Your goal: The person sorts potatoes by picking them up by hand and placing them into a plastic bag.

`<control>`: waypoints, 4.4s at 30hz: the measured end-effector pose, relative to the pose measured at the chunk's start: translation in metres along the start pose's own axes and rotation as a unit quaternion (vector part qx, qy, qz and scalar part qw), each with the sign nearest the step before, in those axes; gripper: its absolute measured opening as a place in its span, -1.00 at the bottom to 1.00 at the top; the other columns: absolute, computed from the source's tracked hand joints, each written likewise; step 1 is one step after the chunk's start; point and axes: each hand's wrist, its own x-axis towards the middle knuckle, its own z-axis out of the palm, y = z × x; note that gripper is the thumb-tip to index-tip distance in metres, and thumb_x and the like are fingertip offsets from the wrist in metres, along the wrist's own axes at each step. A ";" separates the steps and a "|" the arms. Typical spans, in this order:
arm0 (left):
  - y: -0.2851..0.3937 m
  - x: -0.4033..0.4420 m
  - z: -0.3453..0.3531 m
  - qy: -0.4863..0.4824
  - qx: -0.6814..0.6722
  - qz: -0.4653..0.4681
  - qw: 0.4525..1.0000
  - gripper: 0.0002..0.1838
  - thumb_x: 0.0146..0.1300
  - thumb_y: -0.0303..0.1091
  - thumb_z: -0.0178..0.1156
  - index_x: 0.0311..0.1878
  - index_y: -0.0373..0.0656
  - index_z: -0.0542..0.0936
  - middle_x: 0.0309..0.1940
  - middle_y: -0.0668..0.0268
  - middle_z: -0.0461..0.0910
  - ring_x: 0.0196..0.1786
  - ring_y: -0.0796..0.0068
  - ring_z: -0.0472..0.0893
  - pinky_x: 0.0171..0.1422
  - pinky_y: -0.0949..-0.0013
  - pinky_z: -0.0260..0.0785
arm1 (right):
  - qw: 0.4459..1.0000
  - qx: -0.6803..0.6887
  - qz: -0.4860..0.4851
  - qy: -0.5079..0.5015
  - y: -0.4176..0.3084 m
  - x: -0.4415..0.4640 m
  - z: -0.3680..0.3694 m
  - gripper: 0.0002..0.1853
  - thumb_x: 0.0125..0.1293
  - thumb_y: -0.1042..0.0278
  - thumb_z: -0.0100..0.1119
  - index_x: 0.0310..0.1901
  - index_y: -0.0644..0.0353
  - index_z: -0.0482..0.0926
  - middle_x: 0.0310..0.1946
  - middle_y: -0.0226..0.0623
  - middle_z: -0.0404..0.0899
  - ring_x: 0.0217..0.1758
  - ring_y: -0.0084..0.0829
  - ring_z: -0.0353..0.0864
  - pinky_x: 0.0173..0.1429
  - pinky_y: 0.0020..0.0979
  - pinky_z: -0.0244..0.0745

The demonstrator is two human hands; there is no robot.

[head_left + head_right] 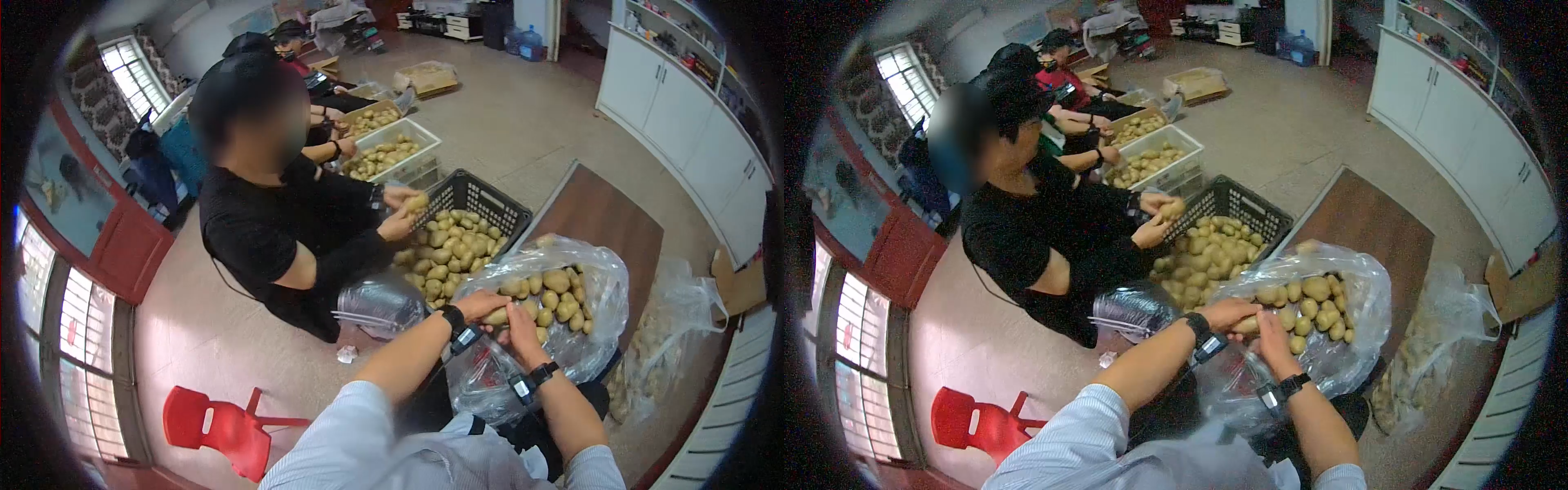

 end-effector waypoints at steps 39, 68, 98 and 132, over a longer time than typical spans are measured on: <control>-0.086 0.052 -0.136 0.395 -0.045 0.319 0.860 -0.51 -0.10 -0.04 0.43 -0.20 -0.17 0.57 -0.36 0.12 0.63 -0.34 0.16 0.62 -0.29 0.18 0.48 | 0.716 -0.661 -0.189 0.121 0.021 0.001 -0.049 -0.44 0.01 0.30 0.36 0.05 0.05 0.34 0.09 -0.05 0.31 -0.03 0.08 0.53 -0.07 -0.01 0.54; 0.010 -0.001 -0.005 0.346 -0.061 0.180 0.919 -0.63 0.28 -0.36 0.04 0.11 -0.33 0.38 -0.28 0.13 0.56 -0.50 0.42 0.62 -0.54 0.40 0.47 | 0.581 -0.767 -0.267 0.052 0.057 0.000 -0.043 -0.78 0.19 0.34 0.08 -0.11 0.02 0.51 -0.08 -0.26 0.48 -0.36 -0.17 0.64 -0.33 -0.16 0.54; -0.009 0.024 -0.023 0.041 -0.279 0.068 0.957 -0.70 0.43 -0.07 -0.03 -0.20 -0.12 0.49 -0.52 0.33 0.53 -0.65 0.54 0.42 -0.66 0.51 0.20 | 0.789 -0.462 -0.387 0.116 -0.015 -0.006 0.001 -0.60 0.15 0.45 0.20 0.05 0.29 0.44 0.04 -0.01 0.42 0.07 -0.02 0.47 0.13 -0.17 0.40; -0.048 0.038 -0.123 0.310 -0.444 0.165 0.825 -0.45 0.30 -0.15 0.08 0.24 -0.25 0.22 0.04 0.03 0.32 -0.09 0.00 0.53 -0.20 0.09 0.61 | 0.609 -0.732 -0.290 0.098 0.045 -0.004 -0.055 -0.72 0.08 0.41 0.07 -0.12 0.07 0.50 -0.11 -0.17 0.44 -0.06 -0.15 0.47 -0.10 -0.17 0.40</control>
